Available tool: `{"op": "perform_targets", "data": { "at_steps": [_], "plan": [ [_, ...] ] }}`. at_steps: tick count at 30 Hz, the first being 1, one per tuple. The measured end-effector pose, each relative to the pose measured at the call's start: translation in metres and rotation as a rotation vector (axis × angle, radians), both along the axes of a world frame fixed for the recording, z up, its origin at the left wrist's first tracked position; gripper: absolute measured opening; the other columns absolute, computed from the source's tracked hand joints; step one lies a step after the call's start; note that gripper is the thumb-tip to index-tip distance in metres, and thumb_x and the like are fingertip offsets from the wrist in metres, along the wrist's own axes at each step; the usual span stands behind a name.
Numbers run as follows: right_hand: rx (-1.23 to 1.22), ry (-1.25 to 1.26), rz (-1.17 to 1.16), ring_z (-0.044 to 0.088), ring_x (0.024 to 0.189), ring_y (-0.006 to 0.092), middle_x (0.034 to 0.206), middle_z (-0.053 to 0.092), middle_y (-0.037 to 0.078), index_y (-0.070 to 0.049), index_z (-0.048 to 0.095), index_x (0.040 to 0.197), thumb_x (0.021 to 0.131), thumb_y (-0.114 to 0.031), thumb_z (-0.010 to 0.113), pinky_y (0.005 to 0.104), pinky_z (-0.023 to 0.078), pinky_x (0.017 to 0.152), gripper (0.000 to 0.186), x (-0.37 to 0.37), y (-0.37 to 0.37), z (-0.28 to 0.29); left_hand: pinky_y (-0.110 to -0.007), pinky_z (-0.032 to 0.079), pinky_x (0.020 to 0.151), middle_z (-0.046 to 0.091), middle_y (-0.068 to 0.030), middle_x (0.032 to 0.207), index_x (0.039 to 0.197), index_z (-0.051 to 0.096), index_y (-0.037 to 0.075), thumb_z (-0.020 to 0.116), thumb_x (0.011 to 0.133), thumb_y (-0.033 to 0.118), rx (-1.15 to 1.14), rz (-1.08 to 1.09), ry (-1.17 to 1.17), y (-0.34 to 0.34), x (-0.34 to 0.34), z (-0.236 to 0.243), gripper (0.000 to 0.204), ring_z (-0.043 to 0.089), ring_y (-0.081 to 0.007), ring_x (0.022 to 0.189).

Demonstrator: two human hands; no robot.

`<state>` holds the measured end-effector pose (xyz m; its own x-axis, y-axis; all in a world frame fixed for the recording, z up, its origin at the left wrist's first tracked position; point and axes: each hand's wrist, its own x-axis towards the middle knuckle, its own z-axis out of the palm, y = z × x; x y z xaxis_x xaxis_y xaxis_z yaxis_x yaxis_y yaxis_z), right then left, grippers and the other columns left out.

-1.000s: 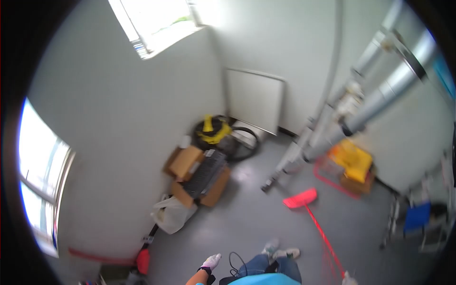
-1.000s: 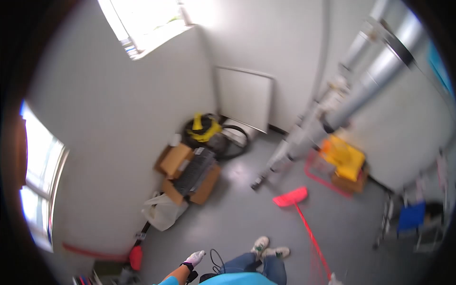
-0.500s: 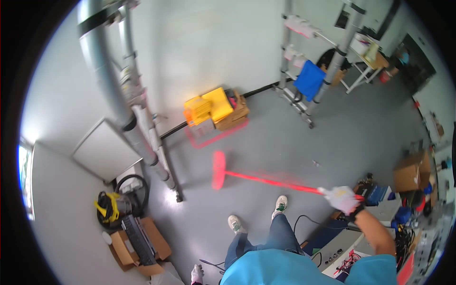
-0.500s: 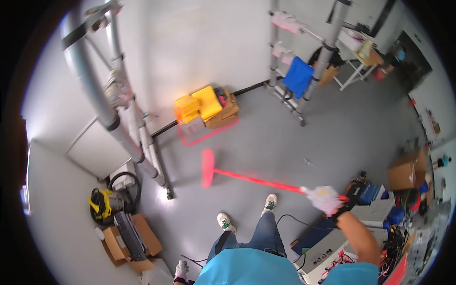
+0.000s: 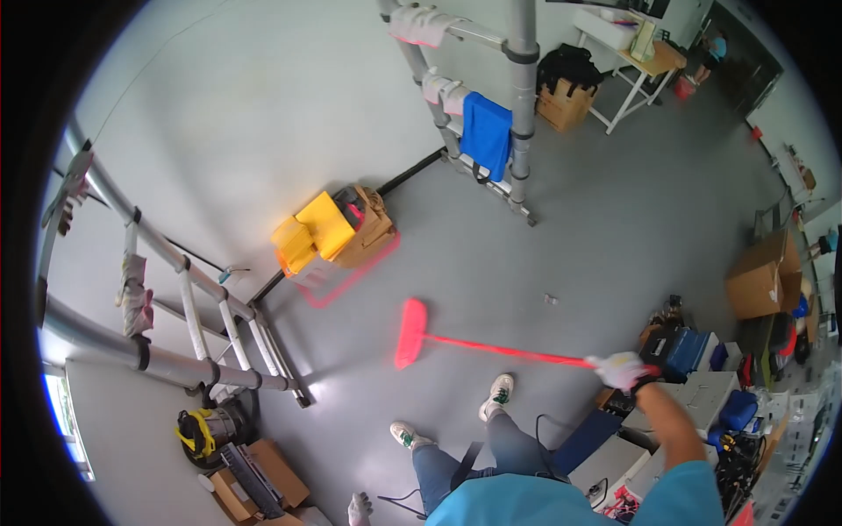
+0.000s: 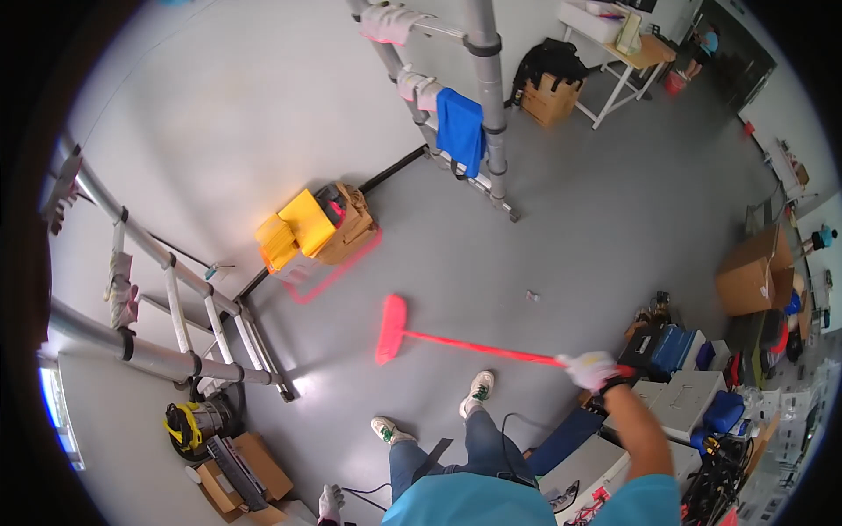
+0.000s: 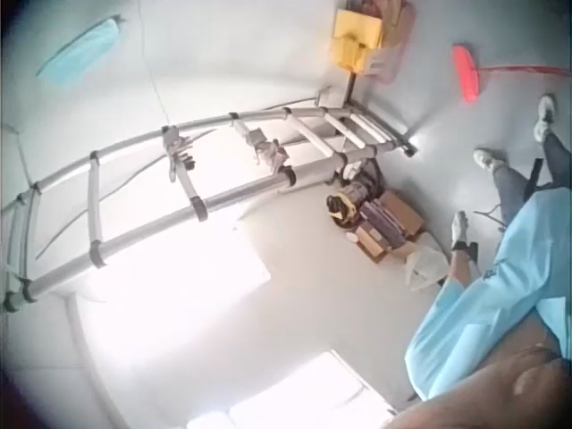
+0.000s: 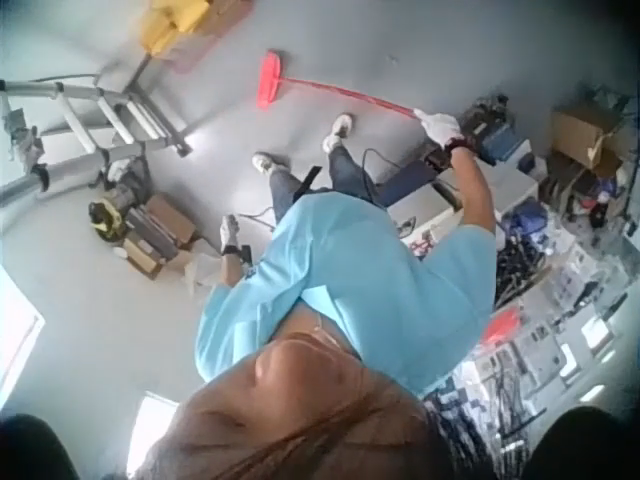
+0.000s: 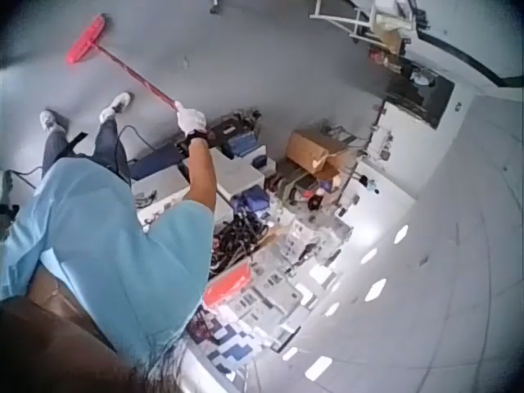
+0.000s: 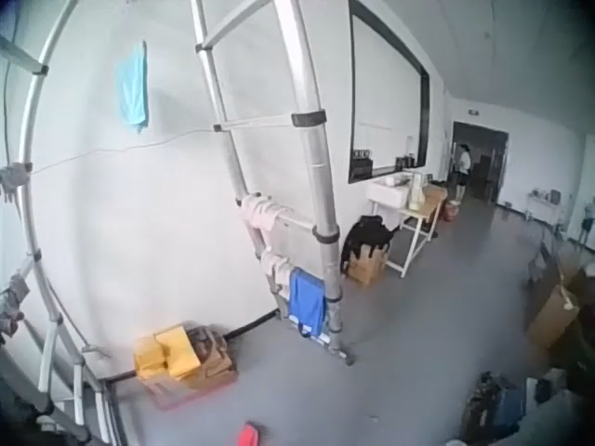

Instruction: The person sweeps the floor with a broom and dustpan and picks up a glove and places it on a ladder. The person also moves a keyboard and other items into a cardboard box and adjusts a large white board in a corner.

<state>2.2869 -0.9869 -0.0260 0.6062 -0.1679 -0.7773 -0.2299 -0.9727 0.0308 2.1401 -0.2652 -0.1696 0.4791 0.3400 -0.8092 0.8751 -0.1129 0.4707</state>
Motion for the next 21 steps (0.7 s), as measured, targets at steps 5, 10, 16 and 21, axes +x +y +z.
{"op": "perform_targets", "data": {
  "at_steps": [5, 10, 16, 21],
  "plan": [
    [-0.251, -0.067, 0.022, 0.061, 0.07, 0.0338, 0.077, 0.062, 0.016, -0.025, 0.051, 0.113, 0.083, -0.027, 0.048, 0.0443, 0.046, 0.06, 0.029, -0.035, -0.145, 0.093, -0.032, 0.047, 0.07, 0.059, -0.0103, 0.099, 0.111, 0.053, -0.001, 0.035, 0.088, 0.05, 0.023, -0.07, -0.019, -0.11, 0.05, 0.029, 0.058, 0.056, -0.0181, 0.081],
    [-0.423, -0.227, 0.243, 0.06, 0.06, 0.0291, 0.064, 0.06, 0.009, -0.026, 0.055, 0.111, 0.078, -0.024, 0.052, 0.0416, 0.045, 0.054, 0.033, -0.043, -0.185, 0.163, -0.033, 0.045, 0.077, 0.056, -0.0147, 0.108, 0.115, 0.05, -0.003, 0.035, 0.089, 0.048, -0.035, -0.153, 0.012, -0.128, 0.072, 0.03, 0.059, 0.056, -0.0227, 0.093],
    [-0.275, -0.382, 0.372, 0.056, 0.048, 0.0239, 0.052, 0.052, 0.006, -0.028, 0.052, 0.113, 0.075, -0.021, 0.057, 0.0383, 0.042, 0.045, 0.039, -0.049, -0.156, 0.193, -0.028, 0.045, 0.059, 0.059, -0.0058, 0.087, 0.104, 0.056, 0.004, 0.047, 0.081, 0.057, 0.002, -0.13, -0.02, -0.127, 0.086, 0.029, 0.059, 0.055, -0.0143, 0.071],
    [0.02, -0.253, 0.222, 0.06, 0.055, 0.0264, 0.062, 0.06, 0.009, -0.027, 0.052, 0.112, 0.081, -0.022, 0.051, 0.0379, 0.045, 0.047, 0.031, -0.023, -0.108, 0.104, -0.024, 0.041, 0.054, 0.051, -0.0001, 0.076, 0.101, 0.054, 0.005, 0.046, 0.081, 0.059, -0.106, -0.104, -0.032, -0.123, 0.096, 0.026, 0.059, 0.049, -0.0097, 0.064]
  ]
}}
